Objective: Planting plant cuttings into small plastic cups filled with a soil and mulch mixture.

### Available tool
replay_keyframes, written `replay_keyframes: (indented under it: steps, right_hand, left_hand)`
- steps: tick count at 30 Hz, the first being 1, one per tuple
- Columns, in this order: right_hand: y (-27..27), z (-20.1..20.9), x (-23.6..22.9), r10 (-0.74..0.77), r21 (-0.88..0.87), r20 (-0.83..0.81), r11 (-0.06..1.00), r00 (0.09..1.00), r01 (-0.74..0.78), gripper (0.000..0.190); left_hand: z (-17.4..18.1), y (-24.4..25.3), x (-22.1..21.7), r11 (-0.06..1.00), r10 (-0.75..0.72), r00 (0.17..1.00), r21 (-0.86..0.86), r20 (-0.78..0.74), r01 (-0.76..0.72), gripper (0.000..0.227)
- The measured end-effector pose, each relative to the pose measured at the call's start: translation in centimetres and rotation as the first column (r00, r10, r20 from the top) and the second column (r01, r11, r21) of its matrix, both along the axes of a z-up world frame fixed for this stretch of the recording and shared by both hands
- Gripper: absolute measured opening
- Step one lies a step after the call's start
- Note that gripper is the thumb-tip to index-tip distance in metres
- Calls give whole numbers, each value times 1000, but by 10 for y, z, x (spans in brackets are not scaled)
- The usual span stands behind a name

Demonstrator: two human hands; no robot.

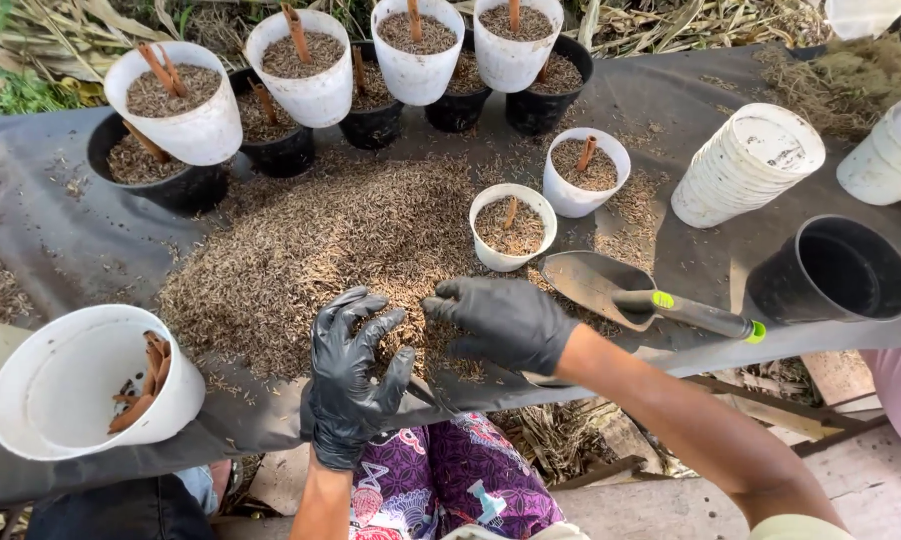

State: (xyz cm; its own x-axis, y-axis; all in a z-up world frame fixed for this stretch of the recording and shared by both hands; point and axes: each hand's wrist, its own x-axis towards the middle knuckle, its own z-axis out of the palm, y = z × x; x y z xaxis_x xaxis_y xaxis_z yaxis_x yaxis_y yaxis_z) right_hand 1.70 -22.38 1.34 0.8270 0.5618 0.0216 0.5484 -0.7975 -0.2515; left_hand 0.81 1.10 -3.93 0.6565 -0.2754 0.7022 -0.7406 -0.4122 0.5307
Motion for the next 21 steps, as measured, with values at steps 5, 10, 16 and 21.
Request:
replay_keyframes:
  steps: [5, 10, 16, 21]
  right_hand:
    - [0, -18, 1, 19, 20, 14, 1000, 1000, -19, 9]
    - [-44, -24, 4, 7, 80, 34, 997, 999, -10, 18]
    - [-102, 37, 7, -360, 306, -125, 872, 925, 381, 24]
    - [-127, 37, 55, -433, 433, -88, 794, 897, 426, 31]
  left_hand:
    - [-12, 3, -4, 999, 48, 998, 26, -47, -46, 49]
    - [-2, 5, -1, 1000, -12, 1000, -1, -25, 12, 86]
    - [-3, 6, 4, 999, 11, 998, -35, 65, -8, 45]
    - [-23, 7, 13, 996, -27, 998, -82, 58, 32, 47]
